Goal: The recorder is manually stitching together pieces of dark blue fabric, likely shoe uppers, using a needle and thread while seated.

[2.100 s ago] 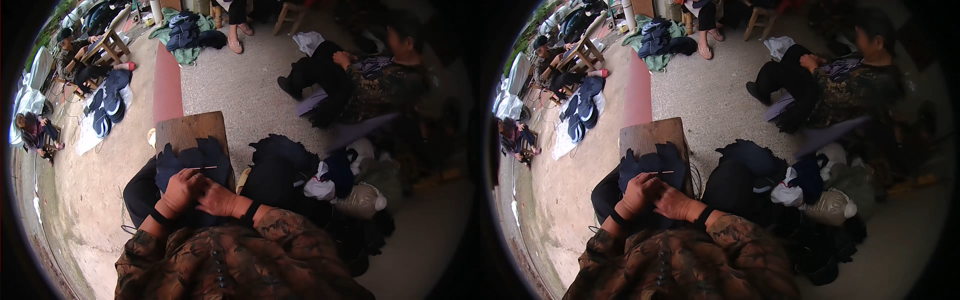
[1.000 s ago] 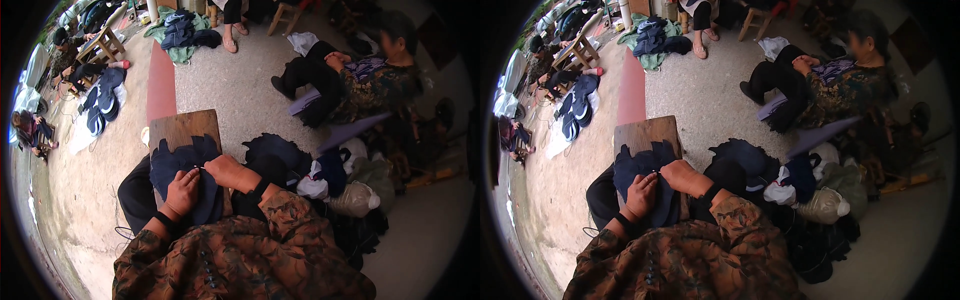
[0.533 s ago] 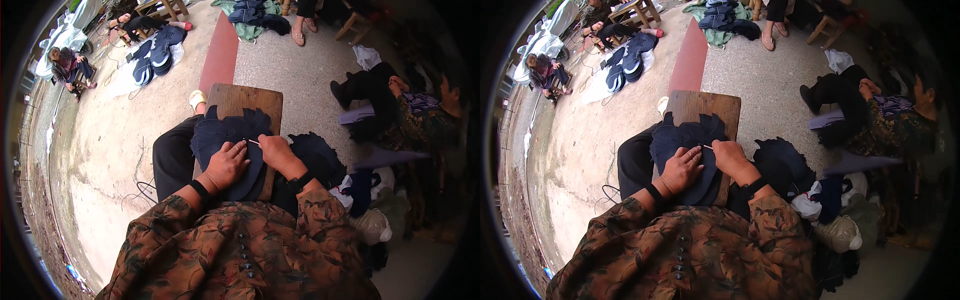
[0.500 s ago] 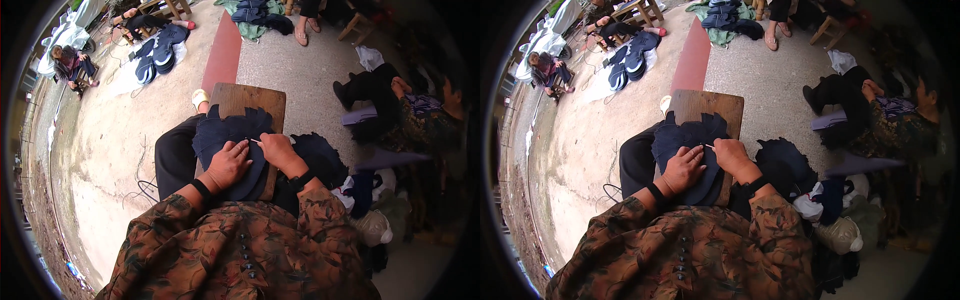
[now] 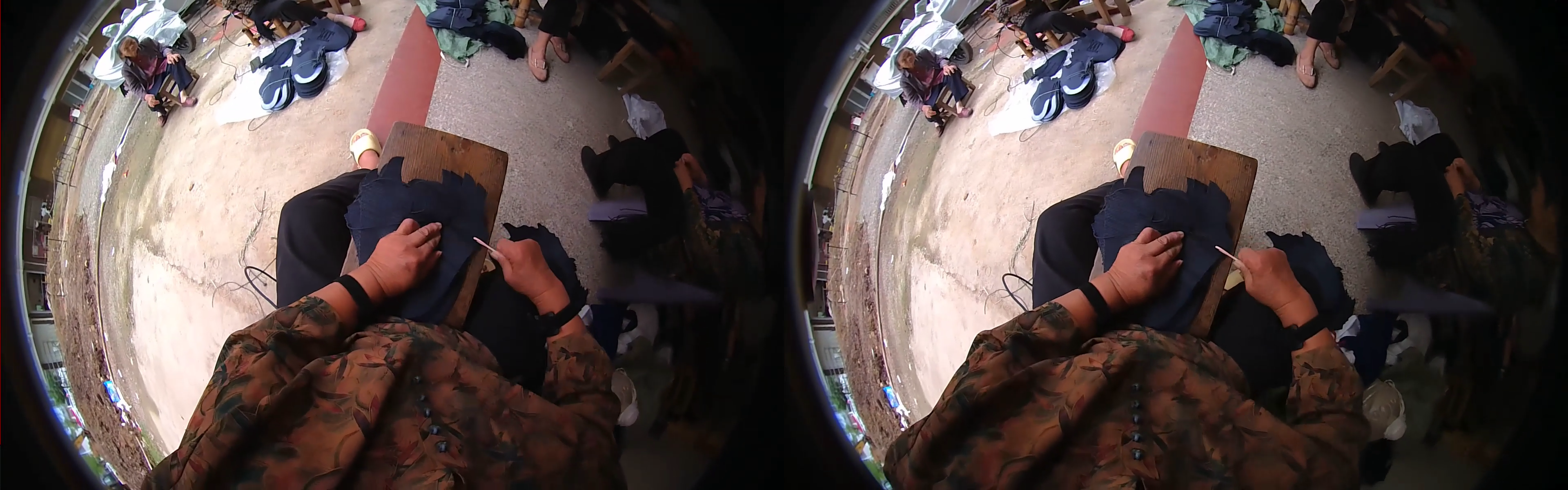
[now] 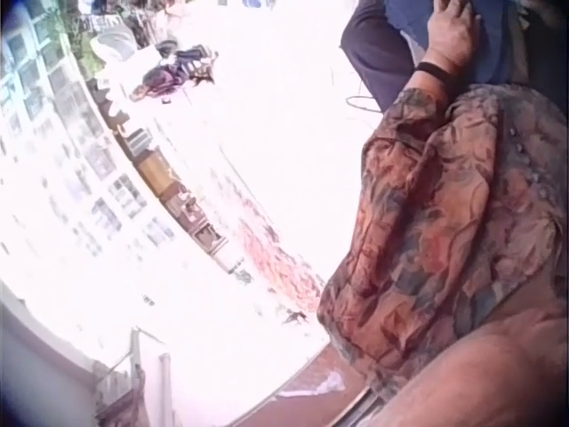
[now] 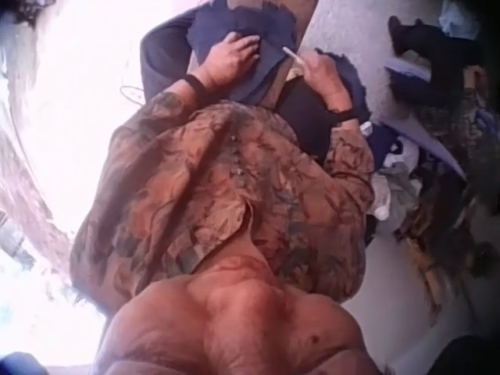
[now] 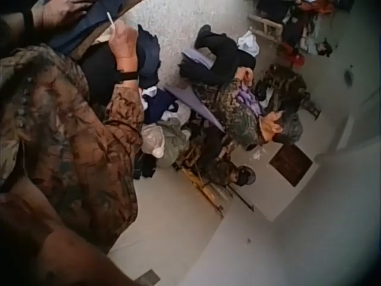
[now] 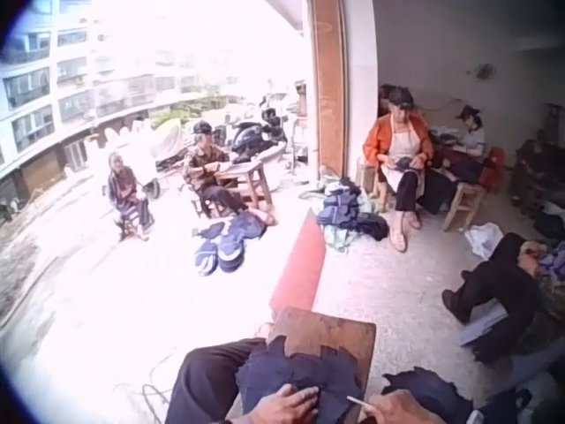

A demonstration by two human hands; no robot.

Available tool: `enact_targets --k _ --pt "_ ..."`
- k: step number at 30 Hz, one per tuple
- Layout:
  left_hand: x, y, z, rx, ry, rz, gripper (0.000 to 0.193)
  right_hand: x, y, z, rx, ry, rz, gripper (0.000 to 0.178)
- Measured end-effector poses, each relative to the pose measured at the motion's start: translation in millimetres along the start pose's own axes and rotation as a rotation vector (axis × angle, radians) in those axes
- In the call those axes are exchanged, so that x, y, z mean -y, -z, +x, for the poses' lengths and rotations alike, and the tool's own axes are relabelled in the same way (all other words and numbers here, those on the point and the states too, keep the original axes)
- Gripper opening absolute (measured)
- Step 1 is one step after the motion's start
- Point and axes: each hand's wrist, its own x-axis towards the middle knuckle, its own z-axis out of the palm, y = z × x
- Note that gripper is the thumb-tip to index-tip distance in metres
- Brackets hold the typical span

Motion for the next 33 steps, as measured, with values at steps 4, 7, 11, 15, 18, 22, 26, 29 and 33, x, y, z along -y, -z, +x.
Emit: enact_targets --k 4,7,11,15,18,22,26,29,33 --pt "1.0 2.7 1.4 0.003 -0.025 0.049 0.028 17.1 -16.4 17.6 -0.318 -0.061 0.303 0.016" --pt "0.8 1.9 0.3 0.009 -0.016 0.023 0.027 34.3 -34.6 33.3 -0.45 -0.208 0.84 0.014" --pt "0.4 -0.4 -1.4 -0.017 -0.023 0.052 0.028 58.4 -61.8 57.9 -0.529 -0.293 1.683 0.016" --pt "2.7 -2.5 -1.8 -0.044 -0.045 -0.011 0.026 58.8 -81.4 67.4 -0.451 -0.399 1.466 0.027" --pt "3.8 -3.3 -4.1 -0.035 -0.04 0.011 0.026 32.6 -67.1 48.5 -0.701 -0.425 1.369 0.029" --pt "4.6 -6.2 -5.7 -0.049 0.012 0.01 0.027 -13.7 -7.0 -8.7 -1.113 -0.585 1.276 0.029" --pt "6.6 -9.0 -5.4 -0.052 0.0 0.051 0.027 -41.2 40.8 -57.9 -1.222 -0.495 1.312 0.025" --pt "7.3 -9.6 -6.1 -0.067 -0.008 0.051 0.027 -52.2 48.8 -75.9 -1.128 -0.428 1.31 0.022" --pt "8.4 -10.1 -5.9 -0.061 -0.012 0.038 0.027 -71.0 55.9 -100.2 -1.095 -0.278 1.383 0.021"
